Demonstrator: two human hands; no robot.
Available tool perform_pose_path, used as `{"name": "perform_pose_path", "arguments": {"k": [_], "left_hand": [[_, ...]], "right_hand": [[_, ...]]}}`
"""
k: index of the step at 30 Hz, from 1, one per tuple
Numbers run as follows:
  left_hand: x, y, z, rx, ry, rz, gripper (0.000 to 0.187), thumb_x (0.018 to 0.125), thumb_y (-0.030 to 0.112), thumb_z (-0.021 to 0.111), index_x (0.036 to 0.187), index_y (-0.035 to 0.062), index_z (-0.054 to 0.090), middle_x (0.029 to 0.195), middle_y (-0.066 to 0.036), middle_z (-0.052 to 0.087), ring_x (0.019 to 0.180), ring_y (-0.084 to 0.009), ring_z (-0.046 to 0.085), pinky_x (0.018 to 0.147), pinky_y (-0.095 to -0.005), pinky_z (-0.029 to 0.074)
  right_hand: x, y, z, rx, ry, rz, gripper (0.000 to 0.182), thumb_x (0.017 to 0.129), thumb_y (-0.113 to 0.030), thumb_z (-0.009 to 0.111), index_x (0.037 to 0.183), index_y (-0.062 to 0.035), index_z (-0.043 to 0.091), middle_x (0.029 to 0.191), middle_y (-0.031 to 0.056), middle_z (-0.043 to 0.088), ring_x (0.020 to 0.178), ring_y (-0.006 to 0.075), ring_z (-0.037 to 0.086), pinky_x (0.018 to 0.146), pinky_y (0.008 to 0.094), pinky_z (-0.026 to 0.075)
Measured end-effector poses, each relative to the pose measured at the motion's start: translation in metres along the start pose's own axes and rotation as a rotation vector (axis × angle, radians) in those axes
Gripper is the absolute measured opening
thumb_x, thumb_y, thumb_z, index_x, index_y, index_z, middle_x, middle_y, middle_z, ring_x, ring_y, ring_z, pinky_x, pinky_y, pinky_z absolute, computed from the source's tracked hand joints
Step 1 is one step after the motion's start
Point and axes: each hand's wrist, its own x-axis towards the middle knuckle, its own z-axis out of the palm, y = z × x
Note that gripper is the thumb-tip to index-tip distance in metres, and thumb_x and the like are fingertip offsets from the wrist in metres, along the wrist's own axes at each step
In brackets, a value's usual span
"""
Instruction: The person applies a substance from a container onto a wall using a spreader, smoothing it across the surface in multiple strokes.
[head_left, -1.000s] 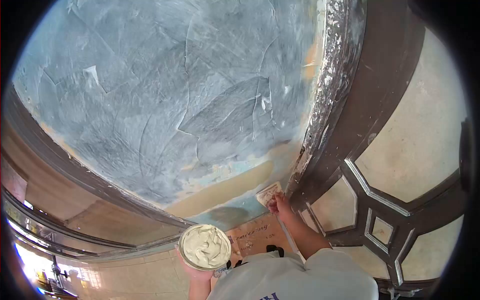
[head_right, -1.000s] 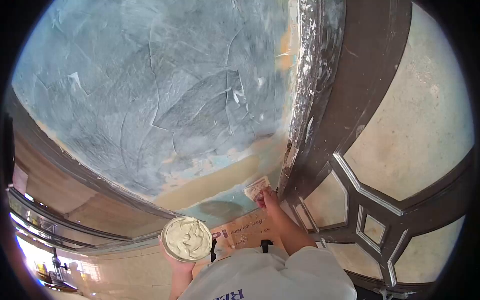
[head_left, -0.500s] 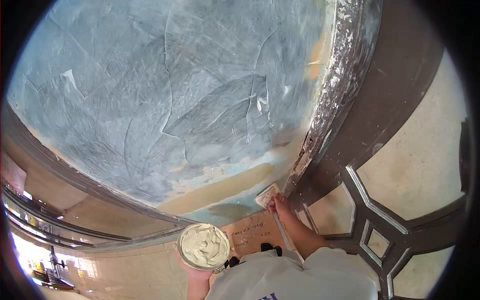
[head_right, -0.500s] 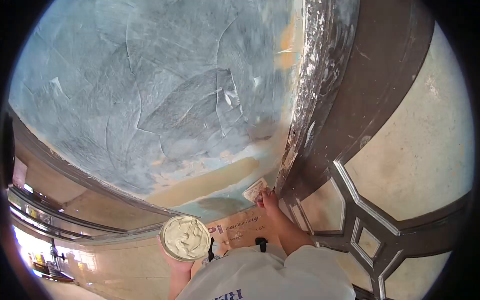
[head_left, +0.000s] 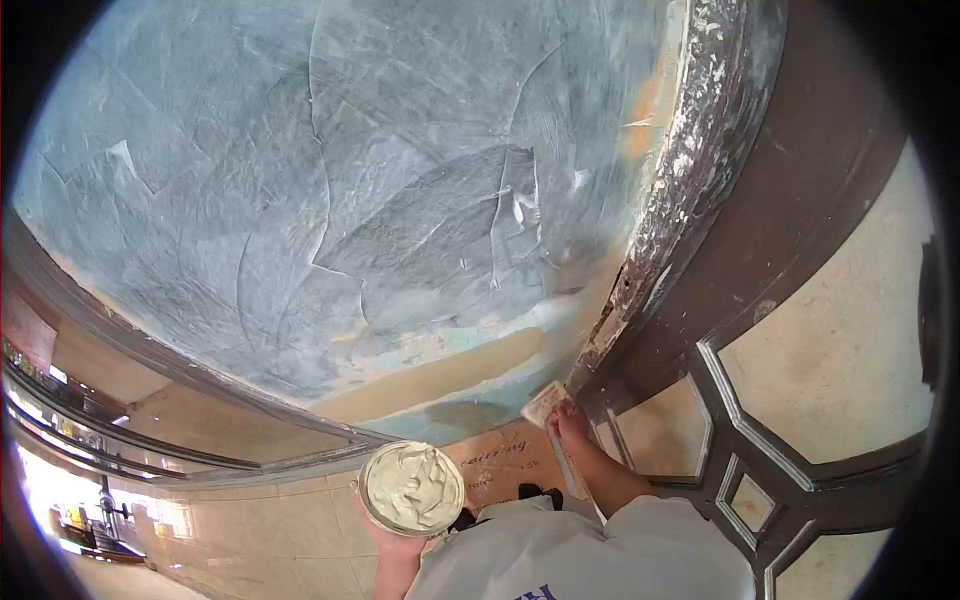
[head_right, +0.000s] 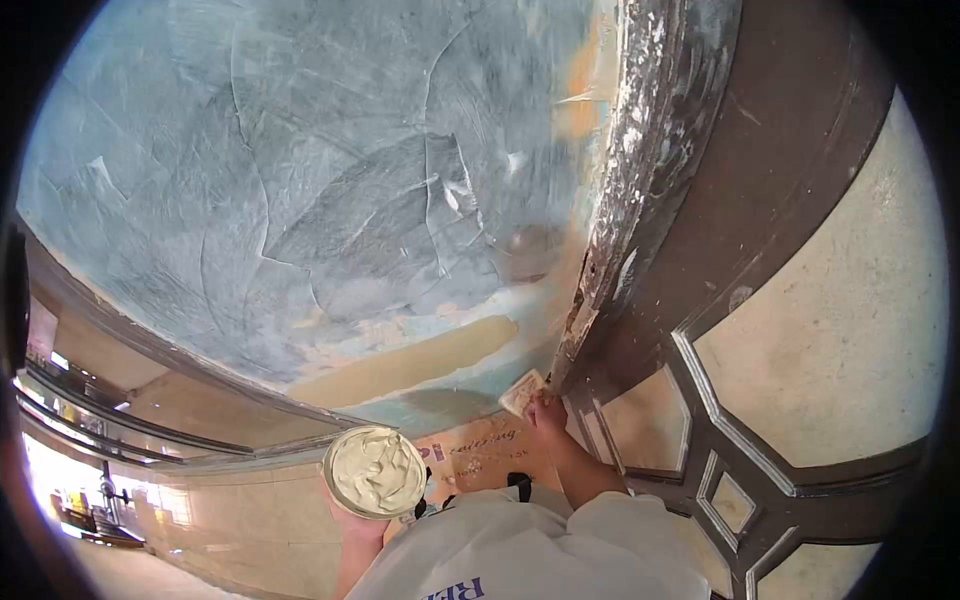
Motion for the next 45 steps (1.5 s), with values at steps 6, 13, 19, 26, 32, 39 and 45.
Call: {"name": "perform_pose_path", "arguments": {"k": [6,13,19,26,32,39,45], "left_hand": [[-0.001,0.001,-0.010,-0.008,0.001,-0.017,0.074,0.098,0.064,0.026,0.146,0.0103,0.043,0.149,-0.013,0.045,0.135,-0.0345,0.044,0.112,-0.0526,0.036],[0.005,0.003,-0.016,0.085,-0.055,-0.005,0.069,0.099,0.059,0.033,0.147,0.0090,0.040,0.147,-0.015,0.046,0.133,-0.0334,0.046,0.111,-0.0505,0.037],[-0.008,0.002,-0.018,0.930,-0.105,0.403,0.073,0.097,0.064,0.033,0.146,0.0110,0.042,0.150,-0.014,0.044,0.135,-0.0365,0.044,0.112,-0.0538,0.036],[-0.005,0.011,-0.035,0.041,0.010,0.033,0.072,0.096,0.064,0.037,0.144,0.0100,0.044,0.147,-0.014,0.046,0.133,-0.0361,0.045,0.110,-0.0542,0.039],[-0.016,0.019,-0.006,-0.032,-0.016,-0.002,0.071,0.098,0.063,0.033,0.144,0.0097,0.044,0.146,-0.015,0.047,0.131,-0.0357,0.048,0.109,-0.0542,0.040],[-0.020,0.013,-0.019,0.037,0.039,0.086,0.069,0.101,0.059,0.024,0.143,0.0077,0.044,0.146,-0.015,0.047,0.131,-0.0347,0.048,0.108,-0.0526,0.041],[-0.023,0.015,-0.005,-0.101,-0.050,-0.017,0.068,0.102,0.058,0.026,0.143,0.0076,0.044,0.146,-0.015,0.047,0.131,-0.0340,0.048,0.109,-0.0505,0.042]], "right_hand": [[-0.034,-0.028,-0.001,0.029,-0.209,-0.006,0.024,0.099,-0.027,0.062,0.102,-0.0048,0.053,0.075,0.0041,0.060,0.051,0.0114,0.057,0.041,0.0272,0.043],[-0.040,-0.112,0.057,0.251,-0.044,-0.453,0.024,0.102,-0.029,0.056,0.104,-0.0064,0.049,0.082,0.0049,0.060,0.055,0.0112,0.059,0.047,0.0256,0.049],[-0.009,-0.087,0.054,0.078,-0.147,-0.152,0.031,0.104,-0.038,0.050,0.100,-0.0070,0.050,0.076,0.0061,0.060,0.052,0.0122,0.059,0.044,0.0275,0.048],[-0.032,-0.011,0.038,0.300,-0.222,-0.017,0.028,0.103,-0.034,0.055,0.094,-0.0069,0.052,0.066,0.0053,0.059,0.047,0.0126,0.052,0.042,0.0254,0.040],[0.006,-0.079,0.062,-0.026,-0.013,-0.518,0.027,0.101,-0.033,0.057,0.095,-0.0061,0.052,0.067,0.0054,0.060,0.044,0.0144,0.051,0.042,0.0286,0.042],[-0.019,-0.015,0.033,-0.038,-0.070,-0.075,0.022,0.099,-0.025,0.059,0.106,-0.0042,0.054,0.074,0.0093,0.064,0.044,0.0148,0.053,0.040,0.0305,0.042],[-0.054,-0.026,0.039,-0.004,-0.313,-0.153,0.019,0.096,-0.014,0.062,0.111,-0.0047,0.054,0.084,0.0091,0.065,0.054,0.0129,0.057,0.046,0.0294,0.044]]}}
